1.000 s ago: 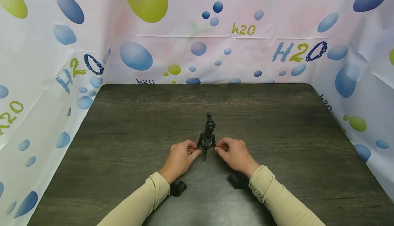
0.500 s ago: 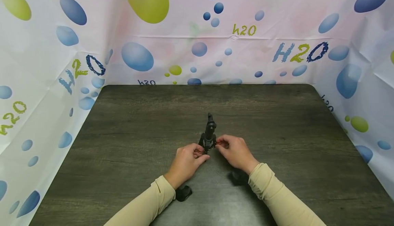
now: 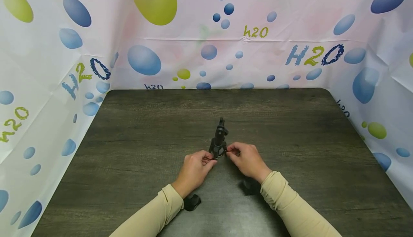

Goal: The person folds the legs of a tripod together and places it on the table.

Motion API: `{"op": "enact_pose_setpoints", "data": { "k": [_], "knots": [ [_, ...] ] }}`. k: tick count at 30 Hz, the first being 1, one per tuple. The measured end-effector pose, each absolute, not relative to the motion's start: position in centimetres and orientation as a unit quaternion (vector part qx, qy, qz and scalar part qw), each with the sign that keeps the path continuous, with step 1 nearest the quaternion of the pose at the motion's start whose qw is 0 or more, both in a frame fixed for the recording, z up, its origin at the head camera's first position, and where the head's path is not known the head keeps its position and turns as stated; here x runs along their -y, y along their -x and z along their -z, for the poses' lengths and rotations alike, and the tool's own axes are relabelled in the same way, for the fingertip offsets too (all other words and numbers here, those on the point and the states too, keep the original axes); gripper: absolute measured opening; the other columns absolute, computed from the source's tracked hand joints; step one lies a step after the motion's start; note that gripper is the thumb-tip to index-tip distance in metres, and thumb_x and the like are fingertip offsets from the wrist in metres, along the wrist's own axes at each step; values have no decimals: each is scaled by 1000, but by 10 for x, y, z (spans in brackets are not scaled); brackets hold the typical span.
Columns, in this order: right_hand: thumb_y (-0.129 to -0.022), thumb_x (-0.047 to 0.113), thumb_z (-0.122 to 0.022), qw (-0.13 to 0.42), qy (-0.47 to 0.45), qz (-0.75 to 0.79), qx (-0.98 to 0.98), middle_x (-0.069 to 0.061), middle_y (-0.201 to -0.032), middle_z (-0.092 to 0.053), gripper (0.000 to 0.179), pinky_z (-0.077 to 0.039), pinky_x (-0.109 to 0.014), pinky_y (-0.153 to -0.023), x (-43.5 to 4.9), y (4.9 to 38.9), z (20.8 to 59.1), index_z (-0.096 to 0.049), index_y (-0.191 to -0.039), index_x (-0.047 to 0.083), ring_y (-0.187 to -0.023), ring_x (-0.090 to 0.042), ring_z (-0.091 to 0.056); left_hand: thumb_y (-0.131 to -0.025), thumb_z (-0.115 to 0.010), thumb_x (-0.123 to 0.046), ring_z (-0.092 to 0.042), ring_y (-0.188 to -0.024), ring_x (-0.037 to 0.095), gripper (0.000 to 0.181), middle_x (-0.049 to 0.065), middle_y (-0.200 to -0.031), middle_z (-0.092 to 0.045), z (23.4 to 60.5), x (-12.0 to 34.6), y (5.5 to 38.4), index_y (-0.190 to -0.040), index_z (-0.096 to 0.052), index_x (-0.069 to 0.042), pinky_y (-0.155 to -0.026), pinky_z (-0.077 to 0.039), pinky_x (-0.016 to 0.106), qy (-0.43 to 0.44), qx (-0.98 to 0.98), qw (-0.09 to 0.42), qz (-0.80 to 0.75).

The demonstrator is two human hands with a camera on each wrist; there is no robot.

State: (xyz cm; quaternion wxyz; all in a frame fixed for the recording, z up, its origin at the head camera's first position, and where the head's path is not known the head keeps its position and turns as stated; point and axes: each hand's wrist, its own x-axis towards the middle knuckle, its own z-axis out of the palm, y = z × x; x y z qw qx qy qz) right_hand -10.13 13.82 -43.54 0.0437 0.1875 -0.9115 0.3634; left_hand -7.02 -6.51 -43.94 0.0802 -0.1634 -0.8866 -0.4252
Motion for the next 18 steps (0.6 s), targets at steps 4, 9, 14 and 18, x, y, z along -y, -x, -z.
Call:
{"op": "enact_pose_setpoints", "data": {
  "k": [4,9,14,18],
  "knots": [
    [-89,7,-75,46,-189,-358,913,3,-82,-70,5,-55,-36,-68,-138,101,435,-73,-93,6,-74,-14,-67,-86,-80,-7,-71,-74,12,10,5,-85,-73,441,65,72,-92,-73,-4,-65,-56,24,154,886,88,429],
    [-88,9,-77,44,-191,-358,913,4,-80,-70,6,-54,-33,-67,-138,100,435,-73,-90,5,-73,-12,-66,-87,-79,-5,-72,-75,15,8,7,-85,-73,443,66,76,-91,-73,-1,-65,-57,25,145,885,100,431],
    [-88,9,-77,45,-194,-360,911,6,-78,-69,5,-54,-31,-65,-138,99,435,-73,-87,8,-71,-10,-66,-86,-79,-4,-72,-74,15,7,7,-84,-74,443,68,81,-91,-73,-2,-65,-57,26,143,886,116,426],
    [-87,8,-78,42,-199,-360,910,6,-78,-69,6,-54,-30,-65,-137,99,435,-72,-86,10,-70,-9,-65,-87,-79,-6,-72,-73,15,7,6,-83,-74,441,69,83,-91,-74,-3,-65,-57,27,139,885,118,428]
  ]
}}
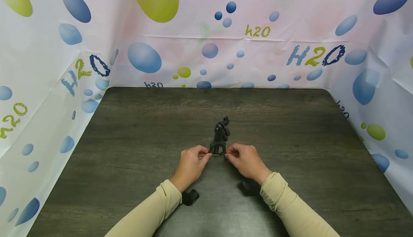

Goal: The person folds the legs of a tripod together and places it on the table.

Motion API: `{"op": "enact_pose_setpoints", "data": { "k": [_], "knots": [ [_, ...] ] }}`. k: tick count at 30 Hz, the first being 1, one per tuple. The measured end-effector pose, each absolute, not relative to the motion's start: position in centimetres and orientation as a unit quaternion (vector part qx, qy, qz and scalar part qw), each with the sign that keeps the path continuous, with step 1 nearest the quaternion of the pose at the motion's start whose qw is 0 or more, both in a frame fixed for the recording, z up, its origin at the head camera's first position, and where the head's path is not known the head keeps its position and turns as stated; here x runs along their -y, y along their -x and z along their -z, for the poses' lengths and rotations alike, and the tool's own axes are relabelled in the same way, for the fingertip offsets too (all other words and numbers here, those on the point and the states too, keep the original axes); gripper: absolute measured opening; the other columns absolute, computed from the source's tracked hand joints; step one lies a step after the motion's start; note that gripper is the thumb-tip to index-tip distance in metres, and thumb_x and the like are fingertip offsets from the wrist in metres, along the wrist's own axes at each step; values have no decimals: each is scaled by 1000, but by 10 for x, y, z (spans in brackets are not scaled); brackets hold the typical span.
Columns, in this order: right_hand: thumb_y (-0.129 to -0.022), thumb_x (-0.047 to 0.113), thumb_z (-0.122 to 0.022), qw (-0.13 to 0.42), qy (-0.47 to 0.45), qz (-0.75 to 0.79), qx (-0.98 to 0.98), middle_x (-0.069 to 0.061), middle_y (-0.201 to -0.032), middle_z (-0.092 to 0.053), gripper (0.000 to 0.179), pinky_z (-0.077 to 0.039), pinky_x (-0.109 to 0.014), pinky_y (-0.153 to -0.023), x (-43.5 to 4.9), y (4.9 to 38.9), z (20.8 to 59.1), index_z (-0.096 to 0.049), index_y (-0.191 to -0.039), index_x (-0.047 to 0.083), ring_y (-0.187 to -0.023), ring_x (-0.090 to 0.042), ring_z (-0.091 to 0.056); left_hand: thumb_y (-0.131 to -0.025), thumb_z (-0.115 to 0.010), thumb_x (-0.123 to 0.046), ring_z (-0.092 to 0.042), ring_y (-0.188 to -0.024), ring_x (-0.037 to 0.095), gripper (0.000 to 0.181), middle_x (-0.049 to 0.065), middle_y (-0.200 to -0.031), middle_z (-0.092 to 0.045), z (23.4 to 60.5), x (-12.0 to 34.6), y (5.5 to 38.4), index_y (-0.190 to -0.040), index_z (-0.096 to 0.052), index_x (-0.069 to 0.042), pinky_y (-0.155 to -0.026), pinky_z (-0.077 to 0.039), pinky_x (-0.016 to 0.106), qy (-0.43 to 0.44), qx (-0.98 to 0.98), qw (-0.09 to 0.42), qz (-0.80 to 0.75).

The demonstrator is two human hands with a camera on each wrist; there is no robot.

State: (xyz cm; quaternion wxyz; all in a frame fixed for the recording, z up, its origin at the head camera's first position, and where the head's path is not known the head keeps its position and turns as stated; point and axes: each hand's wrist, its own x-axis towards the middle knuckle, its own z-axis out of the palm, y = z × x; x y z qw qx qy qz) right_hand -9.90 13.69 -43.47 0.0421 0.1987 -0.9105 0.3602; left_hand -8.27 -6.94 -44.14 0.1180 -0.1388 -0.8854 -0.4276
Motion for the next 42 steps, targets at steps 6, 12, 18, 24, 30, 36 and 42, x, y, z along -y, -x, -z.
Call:
{"op": "enact_pose_setpoints", "data": {
  "k": [6,12,18,24,30,36,42],
  "knots": [
    [-87,8,-78,37,-199,-360,911,7,-77,-69,6,-53,-30,-65,-136,99,433,-72,-86,10,-70,-8,-65,-88,-78,-6,-71,-75,15,6,6,-83,-74,440,70,84,-92,-74,-2,-66,-57,27,134,886,108,431],
    [-87,8,-78,38,-200,-356,912,6,-77,-68,6,-53,-30,-64,-135,98,433,-72,-85,10,-69,-9,-64,-88,-77,-5,-71,-74,14,6,6,-84,-74,440,70,84,-92,-74,-2,-65,-57,27,135,886,105,431],
    [-88,9,-77,37,-198,-353,914,7,-78,-68,6,-53,-30,-64,-135,98,432,-73,-85,10,-69,-8,-64,-88,-77,-5,-71,-74,14,6,5,-83,-74,441,70,84,-92,-74,-3,-65,-57,27,136,891,102,421],
    [-88,10,-77,31,-194,-357,913,6,-78,-69,5,-53,-29,-63,-134,98,432,-73,-86,9,-69,-7,-64,-89,-77,-5,-71,-74,14,6,5,-84,-74,440,70,84,-93,-74,-3,-64,-57,27,134,893,99,419],
    [-88,11,-78,30,-194,-357,913,6,-78,-69,6,-53,-28,-63,-135,98,431,-73,-86,8,-69,-8,-64,-89,-77,-6,-70,-74,14,6,4,-84,-73,439,70,84,-93,-74,-3,-64,-56,27,131,895,96,414],
    [-88,10,-78,42,-203,-352,913,6,-78,-69,5,-53,-29,-63,-135,99,432,-73,-85,10,-69,-8,-64,-88,-77,-6,-71,-75,14,7,5,-84,-74,439,69,84,-93,-74,-3,-65,-57,26,131,893,95,419],
    [-89,11,-77,43,-207,-350,912,6,-78,-70,5,-53,-28,-63,-135,99,432,-73,-85,9,-68,-8,-64,-89,-77,-6,-71,-75,14,6,5,-85,-74,439,70,84,-93,-73,-3,-64,-57,26,133,895,91,416]
  ]
}}
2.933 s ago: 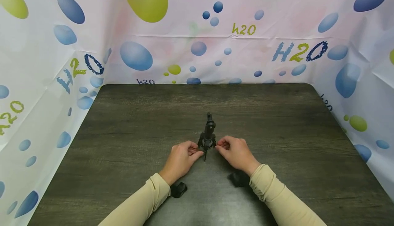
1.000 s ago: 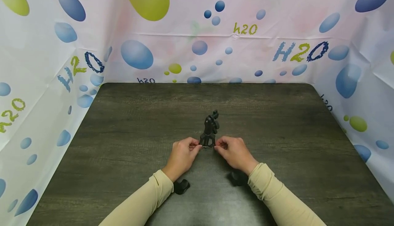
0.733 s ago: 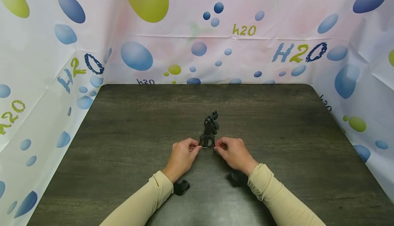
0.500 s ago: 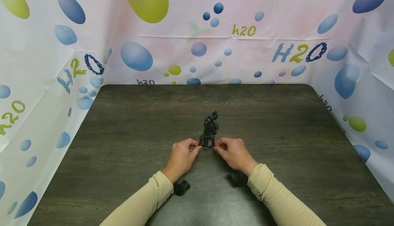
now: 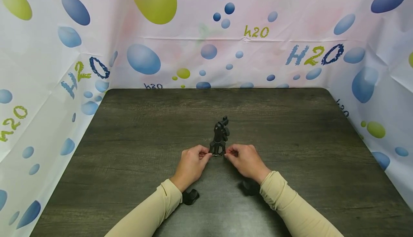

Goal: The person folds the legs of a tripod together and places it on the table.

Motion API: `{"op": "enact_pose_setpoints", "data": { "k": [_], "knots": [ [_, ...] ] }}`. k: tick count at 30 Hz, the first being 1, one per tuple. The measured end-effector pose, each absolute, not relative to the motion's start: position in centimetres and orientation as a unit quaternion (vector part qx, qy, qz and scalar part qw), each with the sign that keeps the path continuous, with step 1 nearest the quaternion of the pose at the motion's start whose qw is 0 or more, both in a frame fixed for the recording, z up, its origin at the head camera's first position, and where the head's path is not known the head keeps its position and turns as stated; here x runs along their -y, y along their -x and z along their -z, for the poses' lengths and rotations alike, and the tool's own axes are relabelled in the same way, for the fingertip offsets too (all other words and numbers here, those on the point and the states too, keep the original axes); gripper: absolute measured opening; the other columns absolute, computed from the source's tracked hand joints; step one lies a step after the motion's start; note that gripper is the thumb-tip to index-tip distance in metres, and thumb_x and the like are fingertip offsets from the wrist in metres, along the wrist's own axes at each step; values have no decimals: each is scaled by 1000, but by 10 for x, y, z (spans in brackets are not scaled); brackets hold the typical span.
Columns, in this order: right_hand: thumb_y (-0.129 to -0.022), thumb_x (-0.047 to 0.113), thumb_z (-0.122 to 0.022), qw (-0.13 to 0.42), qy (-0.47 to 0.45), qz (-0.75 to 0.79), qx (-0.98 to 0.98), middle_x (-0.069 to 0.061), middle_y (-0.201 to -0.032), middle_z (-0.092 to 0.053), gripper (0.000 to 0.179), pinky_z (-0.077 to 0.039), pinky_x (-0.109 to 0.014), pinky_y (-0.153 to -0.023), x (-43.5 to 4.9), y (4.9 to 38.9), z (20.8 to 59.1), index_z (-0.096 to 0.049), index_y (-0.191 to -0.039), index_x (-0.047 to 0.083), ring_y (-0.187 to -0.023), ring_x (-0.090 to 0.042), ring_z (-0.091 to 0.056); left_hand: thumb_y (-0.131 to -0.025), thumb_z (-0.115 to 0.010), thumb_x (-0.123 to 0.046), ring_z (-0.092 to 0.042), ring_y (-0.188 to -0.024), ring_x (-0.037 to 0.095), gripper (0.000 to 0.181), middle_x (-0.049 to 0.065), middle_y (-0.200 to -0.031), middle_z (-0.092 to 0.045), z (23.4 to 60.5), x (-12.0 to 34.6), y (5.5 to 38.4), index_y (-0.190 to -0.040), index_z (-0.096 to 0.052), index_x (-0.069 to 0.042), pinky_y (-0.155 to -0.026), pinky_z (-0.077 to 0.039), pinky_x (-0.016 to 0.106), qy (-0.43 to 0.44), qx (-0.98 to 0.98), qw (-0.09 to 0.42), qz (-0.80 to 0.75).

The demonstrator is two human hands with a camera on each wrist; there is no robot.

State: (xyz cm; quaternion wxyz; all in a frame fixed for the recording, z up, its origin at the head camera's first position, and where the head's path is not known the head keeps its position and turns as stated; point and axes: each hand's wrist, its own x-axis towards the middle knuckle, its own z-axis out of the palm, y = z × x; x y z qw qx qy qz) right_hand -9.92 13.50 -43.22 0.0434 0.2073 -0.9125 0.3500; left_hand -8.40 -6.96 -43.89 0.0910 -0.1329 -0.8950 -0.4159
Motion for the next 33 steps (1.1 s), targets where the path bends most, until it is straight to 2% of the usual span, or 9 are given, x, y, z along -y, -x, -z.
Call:
{"op": "enact_pose_setpoints", "data": {
  "k": [10,23,26,30,33],
  "knots": [
    [-89,10,-77,36,-201,-353,913,5,-78,-69,5,-52,-29,-61,-134,99,432,-73,-85,10,-67,-7,-63,-89,-77,-7,-71,-75,14,6,5,-85,-73,439,69,83,-93,-73,-3,-64,-56,26,135,897,85,413],
    [-88,9,-78,52,-196,-364,909,5,-79,-70,5,-51,-28,-60,-133,97,435,-74,-85,10,-66,-8,-63,-90,-76,-6,-71,-76,15,6,6,-86,-74,439,69,83,-94,-73,-3,-65,-56,25,131,897,78,414],
    [-89,10,-77,42,-192,-372,907,3,-82,-70,6,-53,-30,-63,-133,95,436,-73,-92,7,-70,-10,-65,-89,-76,-6,-71,-78,16,9,7,-87,-73,437,69,83,-96,-72,-2,-66,-57,25,134,896,66,418],
    [-88,11,-79,37,-189,-378,905,-3,-92,-69,20,-55,-33,-68,-134,91,442,-70,-104,5,-78,-14,-66,-88,-78,-9,-72,-82,19,16,9,-93,-73,433,74,82,-100,-71,-1,-70,-58,28,145,894,53,419],
    [-87,11,-80,45,-189,-378,905,-5,-96,-68,23,-55,-34,-69,-135,91,445,-70,-107,5,-80,-15,-66,-87,-80,-12,-72,-84,21,22,10,-97,-72,423,77,81,-103,-70,-1,-74,-58,31,165,895,67,408]
  ]
}}
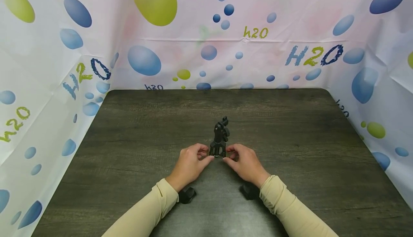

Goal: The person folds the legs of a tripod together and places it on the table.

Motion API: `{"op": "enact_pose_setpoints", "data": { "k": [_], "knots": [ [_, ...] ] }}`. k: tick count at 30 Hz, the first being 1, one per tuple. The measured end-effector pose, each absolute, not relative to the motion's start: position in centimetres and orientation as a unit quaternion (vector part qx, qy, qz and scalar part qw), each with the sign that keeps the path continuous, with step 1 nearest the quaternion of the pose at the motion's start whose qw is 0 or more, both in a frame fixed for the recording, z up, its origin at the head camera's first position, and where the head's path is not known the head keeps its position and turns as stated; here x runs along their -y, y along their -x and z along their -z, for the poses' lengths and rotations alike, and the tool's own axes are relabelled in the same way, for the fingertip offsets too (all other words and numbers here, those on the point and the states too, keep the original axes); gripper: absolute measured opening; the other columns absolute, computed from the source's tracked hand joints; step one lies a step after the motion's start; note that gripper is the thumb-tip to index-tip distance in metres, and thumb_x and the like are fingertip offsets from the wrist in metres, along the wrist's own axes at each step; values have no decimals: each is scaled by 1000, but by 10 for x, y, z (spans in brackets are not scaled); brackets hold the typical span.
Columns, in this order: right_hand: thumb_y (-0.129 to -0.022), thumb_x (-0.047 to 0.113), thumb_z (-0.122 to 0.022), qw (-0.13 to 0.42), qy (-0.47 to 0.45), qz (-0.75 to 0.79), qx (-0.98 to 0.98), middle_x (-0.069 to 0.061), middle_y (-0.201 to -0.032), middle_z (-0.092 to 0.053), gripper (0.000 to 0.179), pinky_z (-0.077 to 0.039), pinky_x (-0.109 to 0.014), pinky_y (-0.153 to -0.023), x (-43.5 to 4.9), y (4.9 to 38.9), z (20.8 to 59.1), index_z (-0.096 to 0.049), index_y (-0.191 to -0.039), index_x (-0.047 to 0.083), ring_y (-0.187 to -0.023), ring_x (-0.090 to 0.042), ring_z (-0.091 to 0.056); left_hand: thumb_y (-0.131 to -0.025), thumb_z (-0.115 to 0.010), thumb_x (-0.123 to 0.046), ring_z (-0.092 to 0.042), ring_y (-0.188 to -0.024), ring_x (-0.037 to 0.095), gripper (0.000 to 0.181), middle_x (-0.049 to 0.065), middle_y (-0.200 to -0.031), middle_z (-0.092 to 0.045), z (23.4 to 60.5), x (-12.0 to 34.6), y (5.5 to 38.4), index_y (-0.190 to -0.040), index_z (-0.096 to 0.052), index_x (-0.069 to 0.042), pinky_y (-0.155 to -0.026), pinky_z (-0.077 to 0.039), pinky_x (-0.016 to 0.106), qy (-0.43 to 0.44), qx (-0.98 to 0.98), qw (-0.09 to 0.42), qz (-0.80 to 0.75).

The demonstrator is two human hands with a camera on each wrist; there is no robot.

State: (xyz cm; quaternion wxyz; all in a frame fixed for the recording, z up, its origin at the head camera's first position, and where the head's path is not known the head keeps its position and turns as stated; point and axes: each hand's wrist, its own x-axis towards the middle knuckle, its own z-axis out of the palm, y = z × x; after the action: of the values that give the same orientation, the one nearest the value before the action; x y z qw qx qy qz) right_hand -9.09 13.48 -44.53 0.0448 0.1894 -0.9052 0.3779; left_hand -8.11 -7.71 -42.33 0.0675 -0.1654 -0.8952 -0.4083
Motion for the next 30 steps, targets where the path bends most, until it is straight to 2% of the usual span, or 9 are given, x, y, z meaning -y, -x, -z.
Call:
{"op": "enact_pose_setpoints", "data": {
  "k": [8,13,21,30],
  "knots": [
    [-88,13,-79,37,-185,-375,908,-5,-95,-67,22,-54,-37,-71,-135,91,444,-70,-107,5,-83,-17,-65,-85,-83,-14,-70,-86,24,32,12,-100,-70,384,78,85,-109,-69,1,-75,-58,36,216,881,136,398],
    [-88,13,-78,30,-185,-376,908,-6,-97,-67,22,-55,-37,-73,-134,92,443,-70,-107,5,-84,-18,-65,-84,-83,-15,-70,-91,26,36,14,-105,-69,367,77,88,-112,-68,2,-78,-58,38,229,873,146,404],
    [-89,13,-77,12,-182,-375,909,-6,-98,-67,23,-55,-38,-74,-133,93,440,-69,-109,4,-86,-19,-66,-85,-83,-16,-69,-96,21,38,12,-107,-69,350,69,92,-115,-68,2,-81,-56,30,250,869,158,396],
    [-90,12,-77,6,-181,-379,907,-7,-97,-67,24,-55,-38,-74,-130,93,440,-69,-110,2,-86,-20,-66,-87,-81,-17,-69,-96,21,38,12,-109,-69,337,64,94,-116,-68,2,-83,-56,29,259,867,162,393]
  ]
}}
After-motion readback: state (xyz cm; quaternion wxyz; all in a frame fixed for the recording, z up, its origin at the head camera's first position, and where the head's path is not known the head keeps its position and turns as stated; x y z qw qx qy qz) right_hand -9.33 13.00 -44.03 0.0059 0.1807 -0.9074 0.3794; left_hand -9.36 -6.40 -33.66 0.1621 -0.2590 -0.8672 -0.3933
